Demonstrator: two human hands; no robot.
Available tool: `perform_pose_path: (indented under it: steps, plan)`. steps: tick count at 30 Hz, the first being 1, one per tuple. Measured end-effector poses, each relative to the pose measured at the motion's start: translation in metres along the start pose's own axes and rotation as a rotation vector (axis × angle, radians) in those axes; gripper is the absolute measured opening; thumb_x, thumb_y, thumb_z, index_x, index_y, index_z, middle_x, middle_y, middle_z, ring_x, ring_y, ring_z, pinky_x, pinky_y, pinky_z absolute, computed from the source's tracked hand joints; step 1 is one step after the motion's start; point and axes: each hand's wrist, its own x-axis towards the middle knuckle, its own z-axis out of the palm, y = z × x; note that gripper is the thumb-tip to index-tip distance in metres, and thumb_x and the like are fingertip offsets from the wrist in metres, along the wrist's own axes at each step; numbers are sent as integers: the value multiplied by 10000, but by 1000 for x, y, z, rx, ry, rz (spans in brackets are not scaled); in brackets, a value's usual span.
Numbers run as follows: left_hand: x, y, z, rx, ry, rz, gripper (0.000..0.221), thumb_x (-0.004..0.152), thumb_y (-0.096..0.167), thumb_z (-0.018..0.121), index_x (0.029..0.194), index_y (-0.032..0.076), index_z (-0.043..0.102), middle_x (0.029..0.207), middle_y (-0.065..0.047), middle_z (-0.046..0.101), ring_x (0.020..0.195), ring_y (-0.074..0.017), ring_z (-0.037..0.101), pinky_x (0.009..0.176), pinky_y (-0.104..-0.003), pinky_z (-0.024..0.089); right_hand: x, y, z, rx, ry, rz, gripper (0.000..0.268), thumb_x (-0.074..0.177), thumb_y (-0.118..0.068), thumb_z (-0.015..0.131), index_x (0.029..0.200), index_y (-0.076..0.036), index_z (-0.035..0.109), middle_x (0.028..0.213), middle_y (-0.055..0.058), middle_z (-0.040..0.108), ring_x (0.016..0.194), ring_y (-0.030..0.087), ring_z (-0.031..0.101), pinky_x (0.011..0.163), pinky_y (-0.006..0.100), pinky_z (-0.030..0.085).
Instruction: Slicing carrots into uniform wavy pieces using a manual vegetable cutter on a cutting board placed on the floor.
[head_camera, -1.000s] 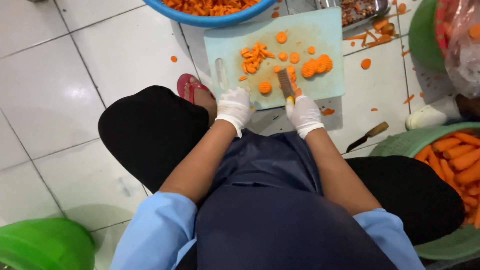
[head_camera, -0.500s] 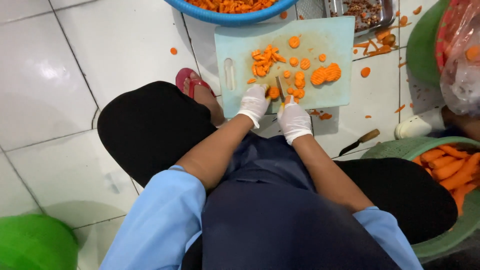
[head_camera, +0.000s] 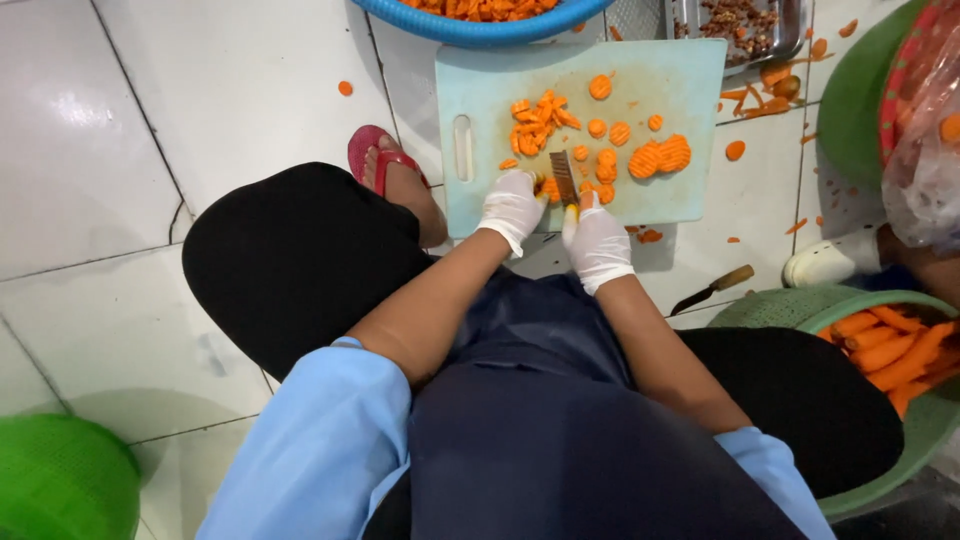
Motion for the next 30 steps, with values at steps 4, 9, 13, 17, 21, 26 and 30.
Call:
perform_pose_path:
  steps: [4,9,13,17,21,26,30]
  plan:
    - [3,2,2,14,-8,-32,304,805,371,632,1054,208,694,984,-53,713,1023,-243,668,884,-366,553,6,-5,-3,-37,-85,42,369,980,-404,342,1188,-105,397,758,204,662,857,411,680,758,513,538]
    - [1,4,0,-4,-25,-51,316,818,342,640,1055,140,696,997,-81,714,1014,-274,671,894,-381,547,25,-1,28,-150,-232,79,554,965,-335,362,1429,-49,267,825,182,679,872,385,689,787,500,551]
    - [-1,7,-8,-26,-10,-21,284,844,309,621,1075,163,697,1011,-85,713,1026,-271,666,900,-376,548,31,-1,34,-138,-268,70,537,968,-306,351,1432,-40,305,900,130,695,888,394,685,802,505,549]
    - [-1,6,-4,-36,-9,-23,288,838,354,621,1057,185,699,1005,-70,713,1031,-258,662,895,-377,551,20,4,22,-62,-119,62,468,987,-335,353,1329,-15,349,839,230,672,878,413,681,776,510,543]
    - [-5,5,-7,-14,-15,-71,277,823,353,618,1013,171,702,1007,-65,709,1045,-253,658,915,-377,541,8,-2,9,-14,-62,23,461,1001,-364,347,1266,7,412,811,275,664,863,435,673,757,518,542]
    - [-5,7,-8,21,-19,-55,276,807,329,612,1004,149,684,1007,-63,700,1046,-255,657,917,-384,539,3,-3,21,-61,-36,26,416,978,-405,355,1238,-86,415,772,185,662,820,377,688,715,478,563]
    - [-10,11,-12,43,-22,-53,247,810,216,555,990,104,682,991,-86,699,1036,-276,661,916,-391,537,9,-3,35,-103,-101,54,482,965,-384,394,1323,-63,362,798,156,675,843,359,695,730,470,572]
